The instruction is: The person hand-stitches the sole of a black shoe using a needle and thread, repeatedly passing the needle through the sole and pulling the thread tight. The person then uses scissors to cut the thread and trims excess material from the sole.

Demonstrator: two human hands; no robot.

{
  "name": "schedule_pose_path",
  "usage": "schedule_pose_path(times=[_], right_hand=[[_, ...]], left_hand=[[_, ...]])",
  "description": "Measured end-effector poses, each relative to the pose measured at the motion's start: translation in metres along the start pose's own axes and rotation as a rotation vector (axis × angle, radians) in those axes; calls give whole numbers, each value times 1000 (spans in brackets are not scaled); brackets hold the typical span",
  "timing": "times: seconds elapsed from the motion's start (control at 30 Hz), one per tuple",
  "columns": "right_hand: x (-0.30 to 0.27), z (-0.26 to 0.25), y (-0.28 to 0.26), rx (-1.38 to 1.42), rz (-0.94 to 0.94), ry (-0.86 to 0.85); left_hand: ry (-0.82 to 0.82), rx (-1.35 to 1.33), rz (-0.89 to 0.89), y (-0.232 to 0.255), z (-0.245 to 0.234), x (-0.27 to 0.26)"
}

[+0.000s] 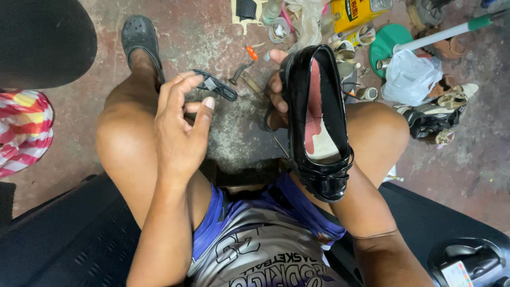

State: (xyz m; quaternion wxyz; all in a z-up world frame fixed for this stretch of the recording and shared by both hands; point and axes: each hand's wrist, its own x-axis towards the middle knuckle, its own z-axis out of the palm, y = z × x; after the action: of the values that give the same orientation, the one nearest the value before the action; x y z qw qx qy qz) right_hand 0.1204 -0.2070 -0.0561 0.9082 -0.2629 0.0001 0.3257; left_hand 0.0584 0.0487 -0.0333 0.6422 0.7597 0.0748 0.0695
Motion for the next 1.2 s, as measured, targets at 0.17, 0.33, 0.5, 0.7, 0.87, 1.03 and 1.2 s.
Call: schedule_pose_path(times=[0.17, 0.33, 0.5, 0.7, 0.87, 1.03, 1.2], right_hand=[[12, 13, 7, -140, -76, 198], [14, 18, 9, -300, -118, -18], [24, 1, 17, -948, -447, 535], [26, -4, 18, -1211, -531, 466], [24, -4, 16, -1330, -560, 437], [20, -6, 14, -1251, -518, 394], [12, 0, 11, -437, -231, 265]], left_hand=[[-19, 38, 1, 8, 11, -10], [-118, 24, 234, 19, 22, -16], [-232, 166, 128, 14, 31, -14], [-245, 111, 141, -4, 54, -14], [-338, 11, -127, -6, 58, -16], [-225, 71, -69, -2, 49, -16], [-116, -152, -24, -9, 52, -14]])
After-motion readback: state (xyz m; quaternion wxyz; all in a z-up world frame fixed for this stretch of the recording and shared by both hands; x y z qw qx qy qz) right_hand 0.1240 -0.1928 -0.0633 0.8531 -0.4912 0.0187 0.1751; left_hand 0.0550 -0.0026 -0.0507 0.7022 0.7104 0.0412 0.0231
